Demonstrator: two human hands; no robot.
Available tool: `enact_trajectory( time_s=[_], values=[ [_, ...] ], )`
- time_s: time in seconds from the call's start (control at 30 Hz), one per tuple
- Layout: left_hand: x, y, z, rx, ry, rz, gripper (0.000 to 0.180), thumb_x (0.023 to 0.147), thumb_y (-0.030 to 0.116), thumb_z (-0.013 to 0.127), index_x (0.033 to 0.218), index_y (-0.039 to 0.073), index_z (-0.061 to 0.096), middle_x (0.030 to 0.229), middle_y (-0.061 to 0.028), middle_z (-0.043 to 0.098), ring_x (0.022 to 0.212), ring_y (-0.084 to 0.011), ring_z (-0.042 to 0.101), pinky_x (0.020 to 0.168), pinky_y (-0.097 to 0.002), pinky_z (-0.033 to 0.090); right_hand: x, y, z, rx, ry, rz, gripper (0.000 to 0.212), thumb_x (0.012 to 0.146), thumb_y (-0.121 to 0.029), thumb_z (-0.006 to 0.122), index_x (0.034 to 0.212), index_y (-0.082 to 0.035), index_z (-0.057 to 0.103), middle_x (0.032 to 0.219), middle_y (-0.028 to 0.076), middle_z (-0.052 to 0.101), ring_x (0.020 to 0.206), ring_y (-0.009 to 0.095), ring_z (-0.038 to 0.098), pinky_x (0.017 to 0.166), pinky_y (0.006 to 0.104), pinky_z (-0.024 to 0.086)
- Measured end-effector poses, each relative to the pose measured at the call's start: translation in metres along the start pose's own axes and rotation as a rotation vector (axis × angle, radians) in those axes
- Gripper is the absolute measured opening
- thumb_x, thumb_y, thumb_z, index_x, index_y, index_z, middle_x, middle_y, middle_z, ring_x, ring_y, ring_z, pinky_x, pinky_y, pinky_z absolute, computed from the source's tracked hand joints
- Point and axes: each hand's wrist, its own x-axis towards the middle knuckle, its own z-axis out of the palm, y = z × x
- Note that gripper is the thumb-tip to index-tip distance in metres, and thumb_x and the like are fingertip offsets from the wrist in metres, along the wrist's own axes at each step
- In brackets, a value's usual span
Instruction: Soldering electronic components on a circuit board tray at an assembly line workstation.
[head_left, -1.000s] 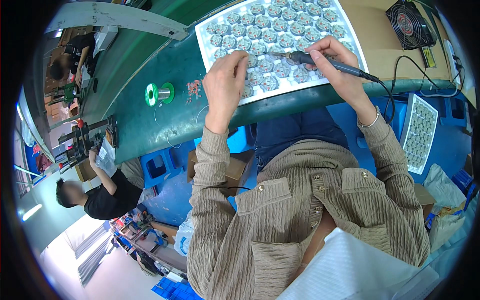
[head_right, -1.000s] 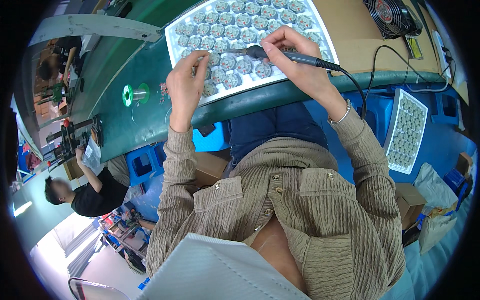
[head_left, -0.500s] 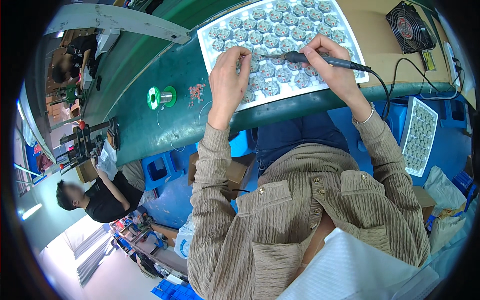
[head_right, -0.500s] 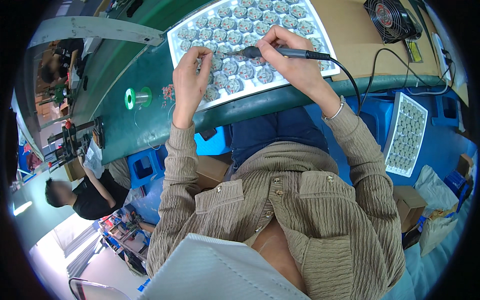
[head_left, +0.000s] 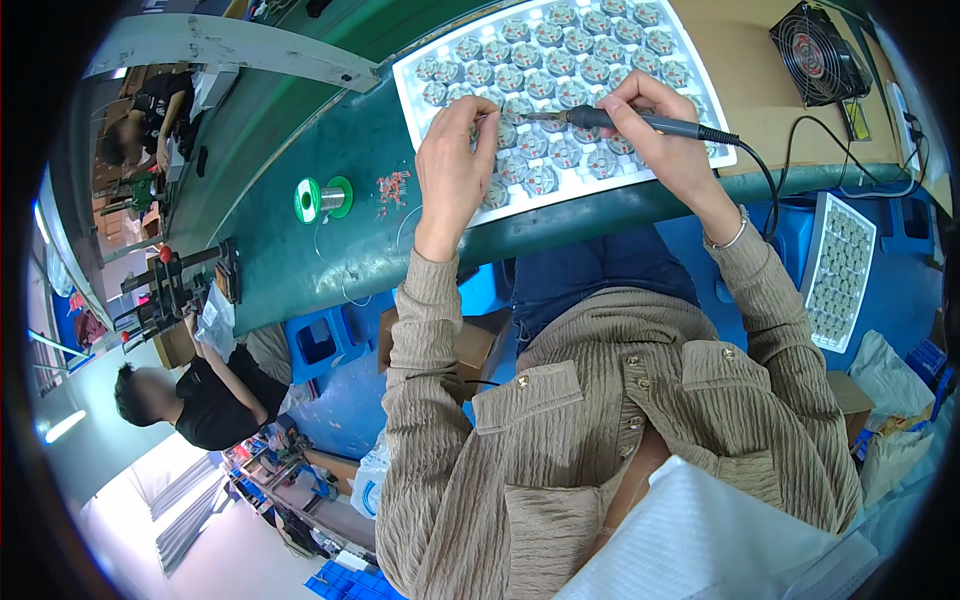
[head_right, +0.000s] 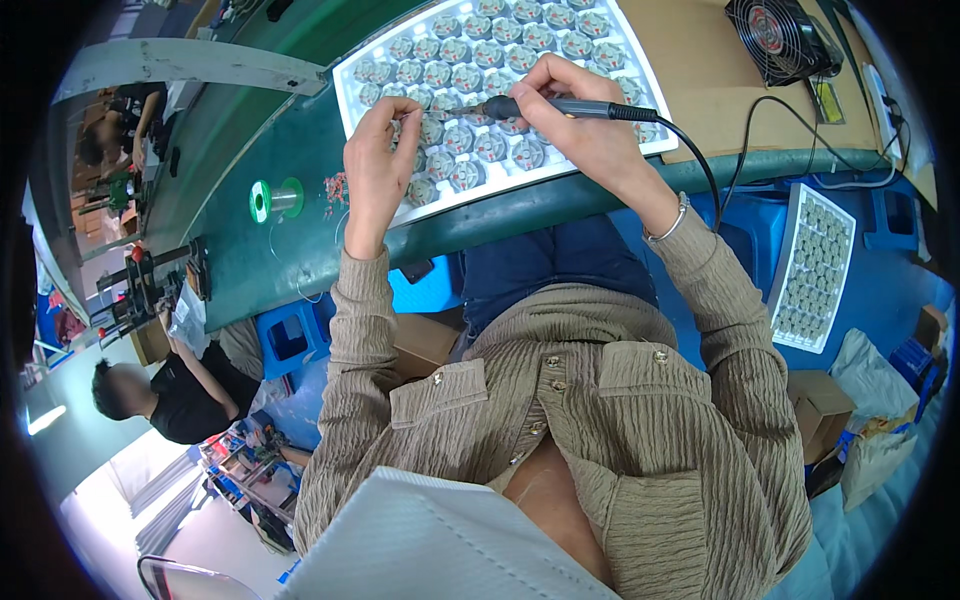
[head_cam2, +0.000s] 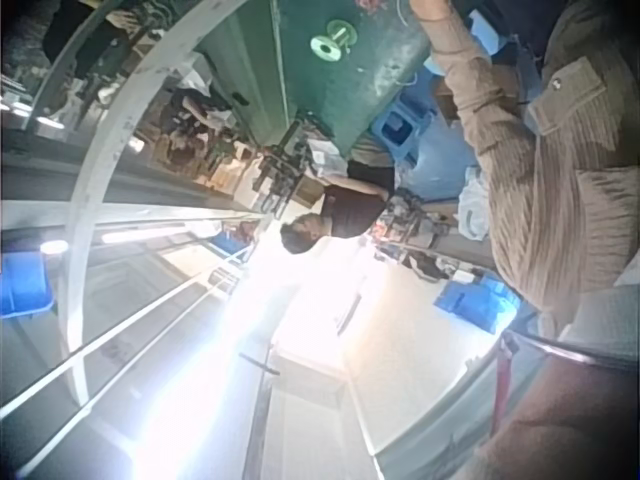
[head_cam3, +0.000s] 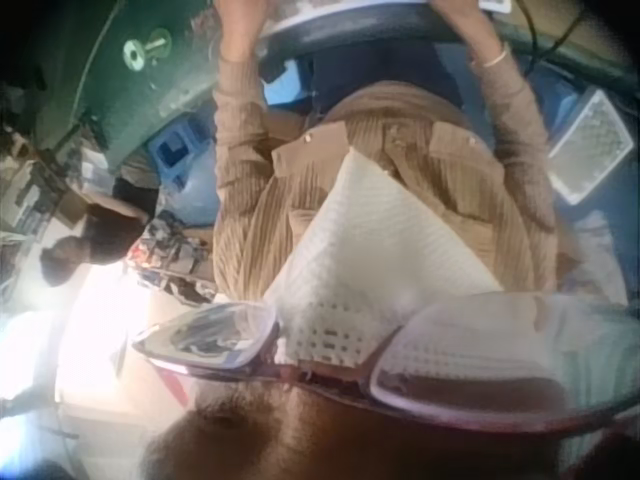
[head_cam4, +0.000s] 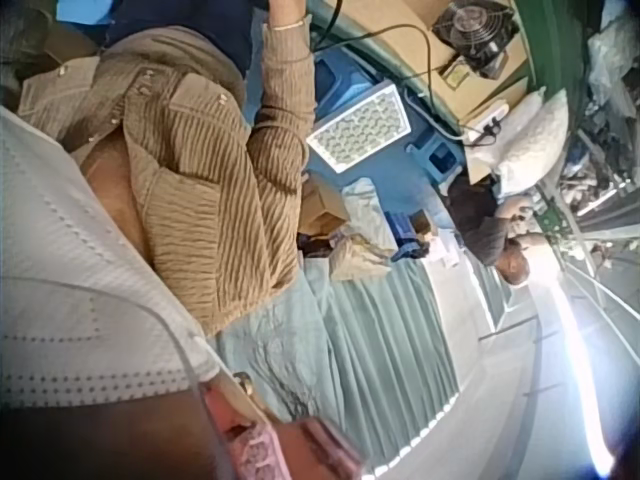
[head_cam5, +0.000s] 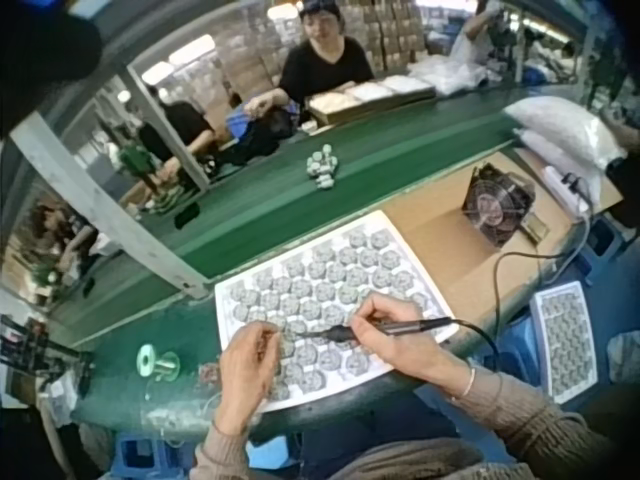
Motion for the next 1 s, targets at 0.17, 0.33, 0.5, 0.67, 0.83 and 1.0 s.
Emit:
enact_trajectory(
  time_s=[0.17, 0.33, 0.5, 0.67, 0.83, 1.0],
  values=[
    [0.000, -0.001, 0.003, 0.017, 0.012, 0.034, 0.008, 0.092, 0.005, 0.069, 0.100, 0.007, 0.067, 0.090, -0.0037, 0.069, 0.079, -0.0207, 0.062, 0.072, -0.0334, 0.051, 0.001, 0.000, 0.000, 0.016, -0.006, 0.006, 0.009, 0.096, -0.011, 0.070, 0.092, -0.004, 0.069, 0.080, 0.004, 0.071, 0.075, 0.014, 0.073, 0.070, 0.0221, 0.051],
    [0.000, -0.001, 0.004, 0.033, 0.012, 0.065, 0.009, 0.092, 0.005, 0.069, 0.101, 0.007, 0.068, 0.088, -0.0031, 0.068, 0.077, -0.0209, 0.062, 0.070, -0.0336, 0.050, 0.001, 0.002, 0.000, 0.049, -0.011, 0.003, 0.010, 0.097, -0.012, 0.070, 0.092, -0.004, 0.069, 0.081, 0.004, 0.072, 0.076, 0.014, 0.073, 0.069, 0.0220, 0.051],
    [0.003, 0.001, -0.004, 0.021, -0.046, -0.013, 0.009, 0.093, 0.005, 0.069, 0.101, 0.008, 0.068, 0.086, -0.0031, 0.068, 0.075, -0.0213, 0.061, 0.068, -0.0340, 0.050, 0.001, 0.002, 0.000, 0.045, 0.018, -0.007, 0.011, 0.098, -0.013, 0.071, 0.094, -0.003, 0.070, 0.082, 0.004, 0.072, 0.077, 0.013, 0.072, 0.069, 0.0219, 0.051],
    [0.008, -0.003, -0.003, 0.055, 0.008, -0.029, 0.008, 0.093, 0.005, 0.069, 0.100, 0.008, 0.067, 0.086, -0.0038, 0.068, 0.074, -0.0214, 0.062, 0.067, -0.0345, 0.050, 0.003, 0.005, 0.004, 0.016, 0.039, -0.047, 0.012, 0.098, -0.014, 0.073, 0.096, -0.003, 0.071, 0.083, 0.004, 0.073, 0.078, 0.012, 0.072, 0.069, 0.0216, 0.051],
    [0.011, -0.009, 0.004, 0.020, 0.055, -0.001, 0.008, 0.092, 0.004, 0.069, 0.100, 0.008, 0.067, 0.086, -0.0045, 0.068, 0.076, -0.0211, 0.063, 0.067, -0.0346, 0.050, 0.004, 0.003, 0.005, -0.007, 0.035, -0.033, 0.012, 0.097, -0.014, 0.075, 0.097, -0.003, 0.072, 0.084, 0.004, 0.073, 0.078, 0.012, 0.072, 0.069, 0.0213, 0.051],
    [0.012, -0.015, 0.008, -0.019, 0.075, 0.044, 0.009, 0.094, 0.006, 0.068, 0.103, 0.005, 0.068, 0.090, -0.0048, 0.070, 0.072, -0.0181, 0.058, 0.067, -0.0307, 0.047, 0.004, 0.002, 0.005, -0.041, 0.026, -0.023, 0.011, 0.097, -0.013, 0.075, 0.097, -0.003, 0.072, 0.084, 0.004, 0.073, 0.077, 0.012, 0.071, 0.069, 0.0211, 0.051]
  ],
)
